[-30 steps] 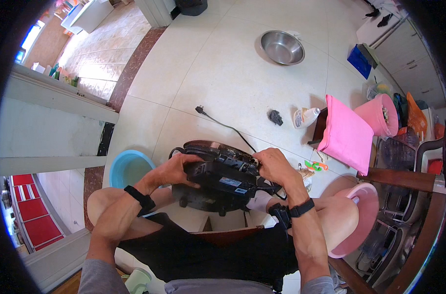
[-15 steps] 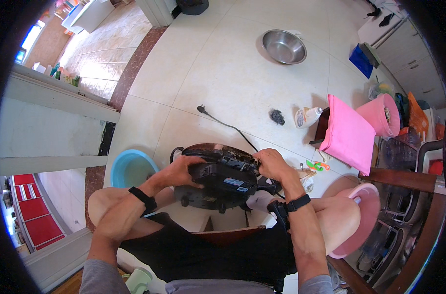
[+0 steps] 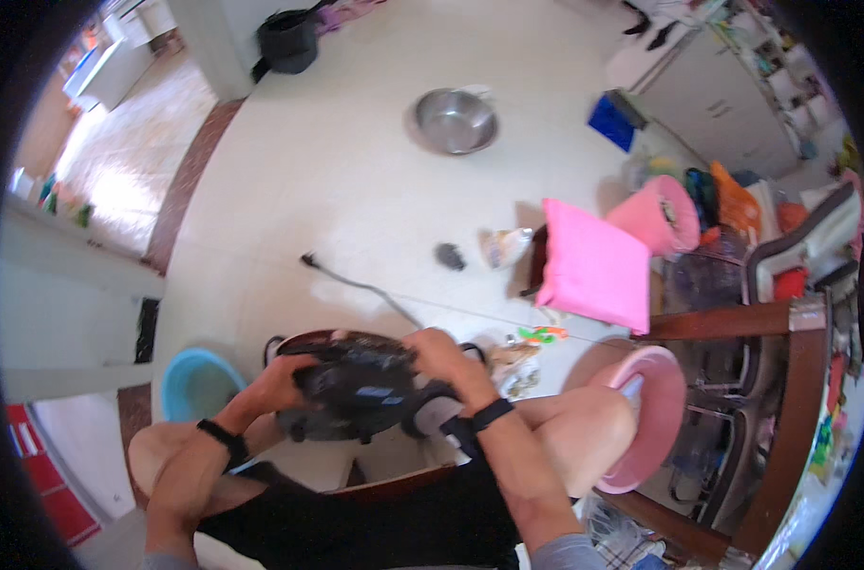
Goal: The recorder is disassembling and inspecting an electric griddle or pancake maker on the floor.
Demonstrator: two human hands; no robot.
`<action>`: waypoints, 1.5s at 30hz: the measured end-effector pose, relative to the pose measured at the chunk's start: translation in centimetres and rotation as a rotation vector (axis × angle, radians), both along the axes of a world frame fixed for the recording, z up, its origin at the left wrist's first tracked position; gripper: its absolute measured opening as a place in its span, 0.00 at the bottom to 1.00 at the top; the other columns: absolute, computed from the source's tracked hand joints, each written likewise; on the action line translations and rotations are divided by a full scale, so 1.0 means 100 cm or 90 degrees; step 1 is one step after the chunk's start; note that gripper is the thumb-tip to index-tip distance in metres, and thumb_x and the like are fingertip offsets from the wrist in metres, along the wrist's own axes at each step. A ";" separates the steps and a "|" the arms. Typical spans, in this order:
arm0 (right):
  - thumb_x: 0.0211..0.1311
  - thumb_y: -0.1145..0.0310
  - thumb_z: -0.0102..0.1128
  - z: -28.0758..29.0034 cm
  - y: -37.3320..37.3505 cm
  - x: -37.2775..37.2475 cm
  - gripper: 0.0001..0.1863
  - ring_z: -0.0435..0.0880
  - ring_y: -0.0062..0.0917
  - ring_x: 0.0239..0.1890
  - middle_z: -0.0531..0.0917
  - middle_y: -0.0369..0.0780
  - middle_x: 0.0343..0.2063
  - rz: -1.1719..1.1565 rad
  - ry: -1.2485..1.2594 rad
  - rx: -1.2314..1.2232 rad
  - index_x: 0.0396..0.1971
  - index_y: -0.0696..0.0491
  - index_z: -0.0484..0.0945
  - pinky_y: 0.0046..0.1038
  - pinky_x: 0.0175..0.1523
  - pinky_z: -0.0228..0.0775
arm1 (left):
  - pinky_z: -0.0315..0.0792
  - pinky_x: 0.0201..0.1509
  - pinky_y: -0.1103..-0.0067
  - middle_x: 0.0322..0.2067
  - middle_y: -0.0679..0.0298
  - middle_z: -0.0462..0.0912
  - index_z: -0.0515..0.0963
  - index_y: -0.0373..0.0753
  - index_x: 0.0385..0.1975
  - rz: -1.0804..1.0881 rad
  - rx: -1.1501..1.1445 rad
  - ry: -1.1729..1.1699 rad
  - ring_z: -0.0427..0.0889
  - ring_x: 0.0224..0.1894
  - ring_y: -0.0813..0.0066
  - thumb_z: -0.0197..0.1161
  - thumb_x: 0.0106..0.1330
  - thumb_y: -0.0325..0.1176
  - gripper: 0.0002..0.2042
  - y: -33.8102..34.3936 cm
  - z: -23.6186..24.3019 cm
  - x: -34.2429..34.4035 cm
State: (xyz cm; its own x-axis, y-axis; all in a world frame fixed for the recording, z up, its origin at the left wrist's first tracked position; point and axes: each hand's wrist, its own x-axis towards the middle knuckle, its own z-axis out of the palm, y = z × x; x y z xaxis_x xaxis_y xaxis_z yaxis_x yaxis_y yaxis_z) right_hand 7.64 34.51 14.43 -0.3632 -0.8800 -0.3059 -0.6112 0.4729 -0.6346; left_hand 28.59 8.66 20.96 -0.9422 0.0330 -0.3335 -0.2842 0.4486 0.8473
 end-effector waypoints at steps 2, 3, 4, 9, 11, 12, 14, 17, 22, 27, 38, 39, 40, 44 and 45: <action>0.44 0.77 0.59 0.004 -0.003 0.004 0.14 0.80 0.47 0.44 0.83 0.48 0.36 -0.009 -0.017 0.000 0.35 0.52 0.81 0.44 0.49 0.73 | 0.74 0.54 0.73 0.42 0.54 0.85 0.79 0.32 0.46 0.006 0.030 0.007 0.82 0.45 0.65 0.81 0.36 0.33 0.31 0.000 0.007 0.000; 0.46 0.78 0.58 0.009 -0.011 0.007 0.14 0.80 0.47 0.45 0.83 0.47 0.37 -0.021 -0.028 0.000 0.36 0.52 0.81 0.44 0.50 0.72 | 0.74 0.54 0.73 0.41 0.54 0.85 0.79 0.31 0.45 0.013 -0.023 -0.024 0.82 0.45 0.66 0.81 0.36 0.32 0.31 -0.002 0.019 0.001; 0.47 0.75 0.59 0.007 -0.004 0.008 0.10 0.80 0.48 0.41 0.83 0.48 0.32 -0.055 -0.013 -0.059 0.32 0.52 0.80 0.45 0.45 0.72 | 0.74 0.53 0.74 0.40 0.55 0.84 0.79 0.31 0.45 0.011 -0.062 -0.047 0.82 0.44 0.67 0.81 0.36 0.32 0.31 0.002 0.020 -0.004; 0.51 0.71 0.58 0.026 0.008 0.001 0.07 0.81 0.48 0.38 0.83 0.47 0.30 -0.118 0.003 -0.050 0.31 0.51 0.80 0.46 0.42 0.72 | 0.74 0.51 0.74 0.39 0.56 0.84 0.79 0.30 0.44 0.034 -0.010 -0.055 0.81 0.42 0.69 0.81 0.36 0.32 0.30 0.006 0.018 -0.008; 0.53 0.70 0.57 0.037 0.017 -0.009 0.10 0.82 0.47 0.39 0.84 0.47 0.33 -0.167 0.048 -0.028 0.36 0.49 0.82 0.45 0.43 0.73 | 0.74 0.51 0.74 0.39 0.56 0.84 0.79 0.30 0.44 0.048 -0.025 -0.083 0.81 0.41 0.69 0.81 0.35 0.31 0.30 0.009 0.026 -0.010; 0.54 0.69 0.56 0.044 0.025 -0.016 0.12 0.82 0.46 0.39 0.84 0.47 0.34 -0.208 0.076 -0.058 0.39 0.49 0.83 0.44 0.44 0.74 | 0.74 0.51 0.74 0.39 0.56 0.84 0.79 0.30 0.44 0.046 -0.024 -0.083 0.81 0.41 0.69 0.81 0.35 0.31 0.30 0.011 0.026 -0.012; 0.56 0.71 0.56 0.080 0.039 -0.037 0.13 0.83 0.43 0.35 0.84 0.48 0.32 -0.307 0.069 -0.113 0.41 0.51 0.83 0.39 0.42 0.75 | 0.74 0.52 0.74 0.39 0.56 0.84 0.79 0.30 0.43 0.044 -0.002 -0.085 0.81 0.41 0.69 0.81 0.35 0.30 0.30 0.011 0.022 -0.013; 0.54 0.77 0.59 0.140 0.065 -0.080 0.11 0.84 0.32 0.30 0.84 0.46 0.27 -0.357 0.147 -0.180 0.39 0.56 0.82 0.32 0.36 0.74 | 0.74 0.53 0.73 0.38 0.56 0.84 0.79 0.30 0.43 0.049 -0.026 -0.085 0.81 0.42 0.69 0.81 0.36 0.29 0.30 0.008 0.011 -0.009; 0.57 0.79 0.60 0.235 0.139 -0.123 0.10 0.81 0.21 0.29 0.83 0.40 0.26 -0.407 0.154 -0.225 0.40 0.59 0.81 0.24 0.37 0.73 | 0.74 0.51 0.74 0.38 0.57 0.83 0.78 0.29 0.43 0.077 -0.008 -0.074 0.80 0.43 0.72 0.81 0.37 0.29 0.29 0.003 0.008 -0.007; 0.58 0.80 0.60 0.212 0.222 -0.133 0.09 0.77 0.16 0.29 0.82 0.34 0.27 -0.507 0.035 -0.182 0.40 0.60 0.81 0.19 0.35 0.69 | 0.74 0.50 0.75 0.37 0.58 0.82 0.78 0.30 0.42 0.068 -0.015 -0.091 0.80 0.41 0.72 0.81 0.37 0.29 0.28 0.011 0.011 -0.015; 0.58 0.71 0.62 -0.050 0.243 -0.069 0.11 0.84 0.38 0.34 0.86 0.41 0.34 -0.561 0.082 -0.132 0.42 0.53 0.82 0.33 0.44 0.77 | 0.74 0.46 0.78 0.33 0.67 0.82 0.78 0.32 0.39 0.119 -0.006 -0.174 0.78 0.38 0.79 0.79 0.38 0.26 0.24 0.021 0.036 -0.028; 0.58 0.71 0.62 -0.062 0.234 -0.068 0.11 0.84 0.38 0.34 0.86 0.41 0.34 -0.566 0.073 -0.134 0.42 0.53 0.82 0.33 0.44 0.77 | 0.74 0.45 0.78 0.32 0.67 0.82 0.78 0.32 0.38 0.109 -0.037 -0.175 0.78 0.37 0.80 0.79 0.38 0.25 0.24 0.018 0.039 -0.028; 0.57 0.70 0.64 -0.077 0.240 -0.067 0.14 0.84 0.40 0.39 0.86 0.44 0.38 -0.559 0.125 -0.100 0.44 0.54 0.82 0.33 0.48 0.76 | 0.74 0.44 0.79 0.31 0.69 0.81 0.78 0.32 0.38 0.088 -0.024 -0.157 0.77 0.36 0.81 0.79 0.37 0.25 0.24 0.020 0.033 -0.031; 0.58 0.62 0.64 -0.099 0.243 -0.052 0.15 0.85 0.39 0.42 0.86 0.46 0.40 -0.571 0.054 0.045 0.42 0.53 0.83 0.34 0.50 0.76 | 0.75 0.45 0.78 0.32 0.69 0.82 0.78 0.32 0.37 0.079 -0.009 -0.157 0.78 0.36 0.81 0.79 0.37 0.25 0.24 0.026 0.036 -0.046; 0.58 0.60 0.63 -0.097 0.242 -0.049 0.14 0.85 0.38 0.41 0.86 0.45 0.39 -0.568 0.000 0.117 0.41 0.51 0.83 0.34 0.49 0.76 | 0.75 0.45 0.79 0.32 0.69 0.82 0.79 0.32 0.37 0.078 -0.018 -0.156 0.78 0.36 0.81 0.79 0.37 0.24 0.24 0.025 0.035 -0.047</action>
State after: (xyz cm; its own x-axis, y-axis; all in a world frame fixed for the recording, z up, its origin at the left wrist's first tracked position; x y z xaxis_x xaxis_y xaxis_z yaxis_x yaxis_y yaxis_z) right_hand 2.79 58.70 4.74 -0.8856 -0.2096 -0.4146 0.0305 0.8642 -0.5022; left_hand 23.93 11.20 24.44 -0.8301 -0.0886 -0.5506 -0.5322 0.4209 0.7346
